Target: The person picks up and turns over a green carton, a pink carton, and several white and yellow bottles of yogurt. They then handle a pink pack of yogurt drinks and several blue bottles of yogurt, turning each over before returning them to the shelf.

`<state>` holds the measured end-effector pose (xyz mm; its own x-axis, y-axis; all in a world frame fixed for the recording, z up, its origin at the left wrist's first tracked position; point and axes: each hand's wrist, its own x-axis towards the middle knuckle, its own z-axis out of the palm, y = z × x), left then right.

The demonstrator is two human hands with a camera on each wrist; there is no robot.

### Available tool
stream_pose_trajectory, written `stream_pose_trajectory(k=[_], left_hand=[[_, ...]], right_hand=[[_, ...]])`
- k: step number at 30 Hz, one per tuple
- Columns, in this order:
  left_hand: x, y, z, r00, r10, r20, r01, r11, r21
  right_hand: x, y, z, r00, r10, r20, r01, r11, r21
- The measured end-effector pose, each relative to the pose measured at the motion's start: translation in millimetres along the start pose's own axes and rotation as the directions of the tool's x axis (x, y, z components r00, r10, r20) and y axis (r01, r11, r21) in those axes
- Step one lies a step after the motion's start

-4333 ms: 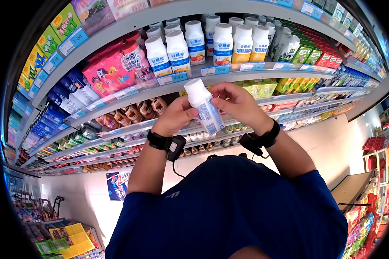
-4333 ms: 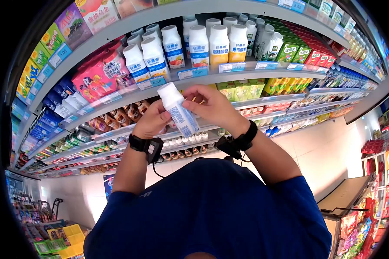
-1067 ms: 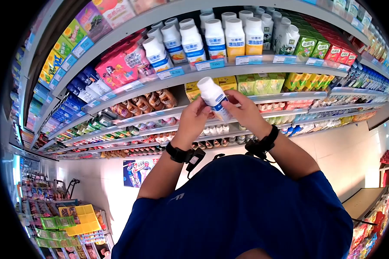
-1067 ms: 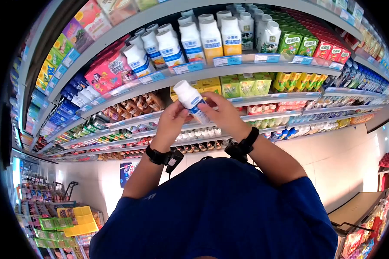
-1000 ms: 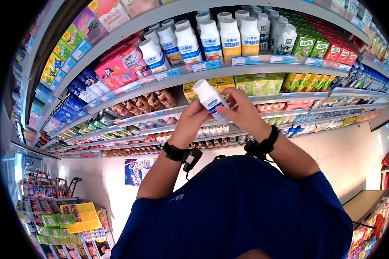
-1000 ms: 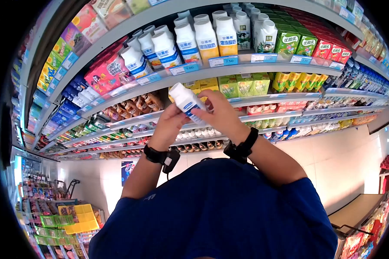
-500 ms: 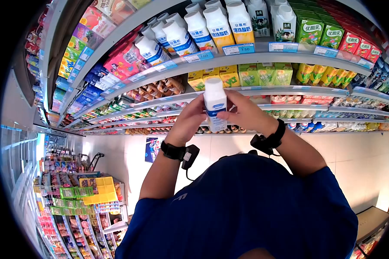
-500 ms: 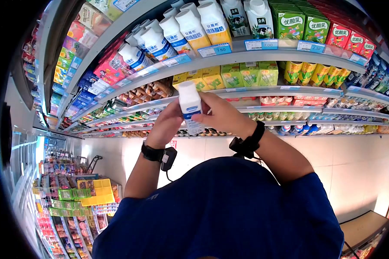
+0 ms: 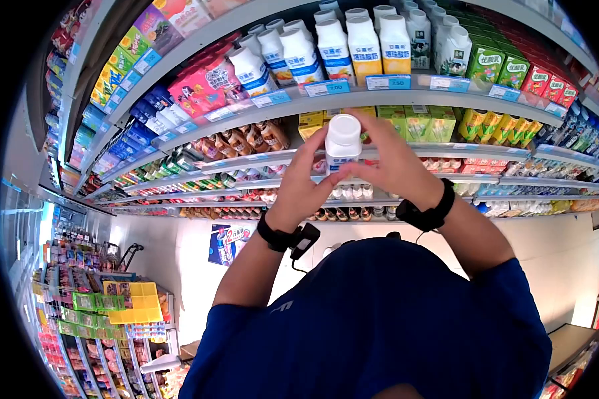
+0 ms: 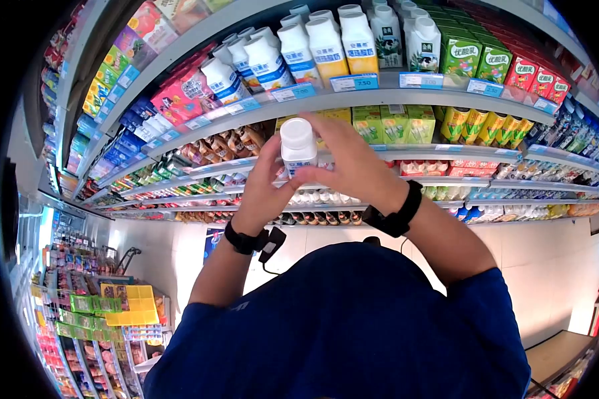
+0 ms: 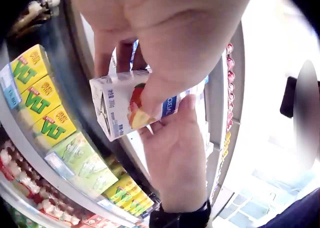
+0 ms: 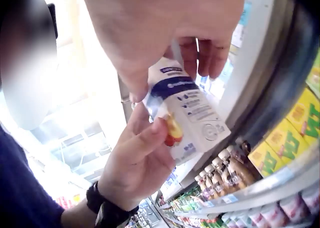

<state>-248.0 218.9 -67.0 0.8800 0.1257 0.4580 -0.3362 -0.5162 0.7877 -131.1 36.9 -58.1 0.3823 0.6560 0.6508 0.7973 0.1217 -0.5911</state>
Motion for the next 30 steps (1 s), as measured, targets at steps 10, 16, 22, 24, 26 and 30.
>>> stream_pose_trajectory(k=[10, 16, 22, 24, 26, 30], left_hand=[[122.8, 8.0, -120.4, 0.825, 0.559, -0.079, -0.459, 0.745, 0.484], [152.9, -13.6, -156.7, 0.694, 0.717, 0.066, -0.476, 0.388, 0.790], [155.9, -25.4, -152.7, 0.784, 0.617, 0.071, -0.364, 0.365, 0.857], [154.8, -27.8, -152.3, 0.822, 0.560, 0.103, -0.312, 0.291, 0.904], [153.3, -27.3, -156.1, 0.838, 0.533, 0.119, -0.311, 0.286, 0.906], [155.5, -33.9, -162.5, 0.816, 0.560, 0.143, -0.338, 0.261, 0.904]], right_hand=[[155.7, -42.9, 5.9, 0.863, -0.464, -0.199, 0.308, 0.796, -0.521], [192.2, -8.9, 33.2, 0.874, -0.466, -0.138, 0.222, 0.635, -0.740], [197.4, 14.3, 41.1, 0.941, -0.307, -0.143, 0.080, 0.611, -0.788], [199.4, 15.1, 41.8, 0.921, -0.382, -0.079, 0.143, 0.519, -0.843], [202.3, 18.6, 43.3, 0.925, -0.371, -0.080, 0.135, 0.519, -0.844], [199.4, 17.9, 41.8, 0.949, -0.310, -0.063, 0.116, 0.526, -0.842]])
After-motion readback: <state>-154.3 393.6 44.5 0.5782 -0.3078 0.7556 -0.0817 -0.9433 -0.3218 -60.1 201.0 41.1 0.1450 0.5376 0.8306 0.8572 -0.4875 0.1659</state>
